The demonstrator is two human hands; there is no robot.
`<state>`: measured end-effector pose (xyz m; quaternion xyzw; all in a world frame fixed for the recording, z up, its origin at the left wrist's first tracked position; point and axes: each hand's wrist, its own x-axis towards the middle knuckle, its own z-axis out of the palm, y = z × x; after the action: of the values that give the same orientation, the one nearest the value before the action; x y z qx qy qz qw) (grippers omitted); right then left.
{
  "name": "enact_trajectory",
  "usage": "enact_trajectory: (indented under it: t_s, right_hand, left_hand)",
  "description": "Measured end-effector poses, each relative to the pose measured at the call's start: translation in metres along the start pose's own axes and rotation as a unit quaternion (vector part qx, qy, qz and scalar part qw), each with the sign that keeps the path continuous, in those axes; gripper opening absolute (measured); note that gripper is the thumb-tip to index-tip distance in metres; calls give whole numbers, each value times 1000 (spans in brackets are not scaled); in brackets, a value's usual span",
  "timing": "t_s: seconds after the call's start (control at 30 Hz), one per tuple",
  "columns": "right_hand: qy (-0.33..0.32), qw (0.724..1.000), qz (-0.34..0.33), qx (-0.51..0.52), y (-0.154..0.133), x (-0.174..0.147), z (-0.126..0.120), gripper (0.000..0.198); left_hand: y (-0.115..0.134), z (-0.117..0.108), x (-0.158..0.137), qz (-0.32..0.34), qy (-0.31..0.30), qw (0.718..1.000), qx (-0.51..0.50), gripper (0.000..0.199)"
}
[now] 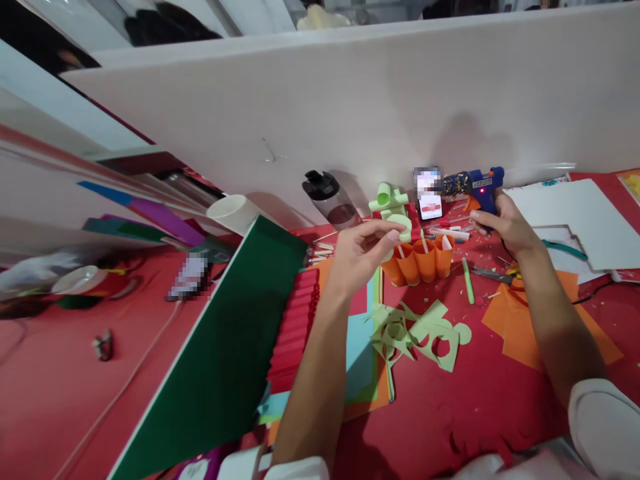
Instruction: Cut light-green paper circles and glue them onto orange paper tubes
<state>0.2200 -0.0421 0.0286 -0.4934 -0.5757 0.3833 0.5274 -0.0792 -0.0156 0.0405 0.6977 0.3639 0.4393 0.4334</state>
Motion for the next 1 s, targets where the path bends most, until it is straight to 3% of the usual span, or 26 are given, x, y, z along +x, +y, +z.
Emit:
enact_trajectory:
  t_s: [0.13,0.23,0.33,0.5,0.73,0.9,1.0]
  right_hand:
    - [-53,993,-1,107,1,1,0,40]
    - [-77,982,6,171,2,1,1,43]
    - [-104,980,5,172,3,0,1,41]
    - [-139,986,-16,92,2,-2,1,36]
    - [-153,985,-9,-73,1,0,-3,44]
    - [-110,958,28,-264,-5,0,5,43]
    - [-67,951,1,-301,-12,-2,16,43]
  left_hand:
    - [-6,-13,4,8,38,999,9,23]
    - [-9,-16,7,-4,53,999,-6,34]
    - [-12,-17,9,-15,55,998,-12,44]
    - [-15,-21,9,-15,32,999,-3,34]
    - [-16,-34,11,12,50,997,49,43]
    - [-19,-41,14,20,61,995,71,38]
    - [-17,-42,14,26,61,995,75,33]
